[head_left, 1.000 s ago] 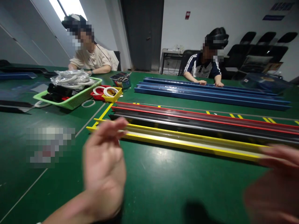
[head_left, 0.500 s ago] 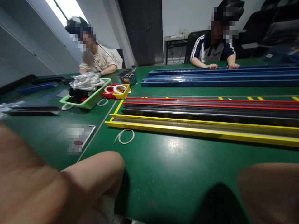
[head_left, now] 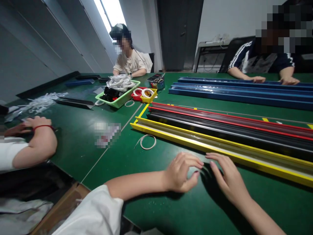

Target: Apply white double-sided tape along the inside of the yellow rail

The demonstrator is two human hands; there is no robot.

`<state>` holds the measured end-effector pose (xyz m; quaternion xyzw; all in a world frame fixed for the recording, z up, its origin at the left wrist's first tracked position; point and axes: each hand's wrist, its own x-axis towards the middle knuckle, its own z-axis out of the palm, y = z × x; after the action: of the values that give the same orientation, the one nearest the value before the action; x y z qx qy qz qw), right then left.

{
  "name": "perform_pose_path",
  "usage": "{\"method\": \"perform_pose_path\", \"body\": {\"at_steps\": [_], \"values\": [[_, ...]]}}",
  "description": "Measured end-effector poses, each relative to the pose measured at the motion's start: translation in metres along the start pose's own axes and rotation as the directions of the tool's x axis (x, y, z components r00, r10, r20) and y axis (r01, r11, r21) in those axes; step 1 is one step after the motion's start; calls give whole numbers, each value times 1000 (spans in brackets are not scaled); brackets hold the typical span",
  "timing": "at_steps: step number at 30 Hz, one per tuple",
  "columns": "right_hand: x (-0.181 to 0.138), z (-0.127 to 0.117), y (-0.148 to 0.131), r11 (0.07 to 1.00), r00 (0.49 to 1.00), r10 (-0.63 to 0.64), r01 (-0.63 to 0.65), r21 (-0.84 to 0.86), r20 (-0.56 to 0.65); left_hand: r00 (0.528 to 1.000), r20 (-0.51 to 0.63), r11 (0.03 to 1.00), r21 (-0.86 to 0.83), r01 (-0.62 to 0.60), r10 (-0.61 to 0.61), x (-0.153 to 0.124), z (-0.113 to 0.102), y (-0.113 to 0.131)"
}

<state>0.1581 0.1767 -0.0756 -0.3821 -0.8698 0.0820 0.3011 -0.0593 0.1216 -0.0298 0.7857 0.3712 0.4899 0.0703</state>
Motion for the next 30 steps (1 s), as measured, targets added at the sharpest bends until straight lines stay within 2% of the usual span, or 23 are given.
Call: {"method": "perform_pose_path", "body": {"at_steps": [1,3,5,7,11,30], "values": [[-4,9,1,1000,999,2,-1,-15,50,984,178,996,83,-29,14,-13,14,-12],[-11,25,3,997,985,-4,17,-71,173,901,431,978,202,-58,-35,-33,32,-28],[-15,36,3,991,969,-2,35,-128,248,839,530,958,283,-37,-124,-41,40,-34],[-16,40,1,987,960,5,40,-155,279,820,543,949,316,3,-183,-40,41,-34],[-11,36,-1,986,954,22,28,-162,298,818,523,947,313,76,-238,-36,40,-32],[-8,28,-4,992,933,56,-11,-129,355,824,444,920,323,220,-353,-37,41,-30]]}}
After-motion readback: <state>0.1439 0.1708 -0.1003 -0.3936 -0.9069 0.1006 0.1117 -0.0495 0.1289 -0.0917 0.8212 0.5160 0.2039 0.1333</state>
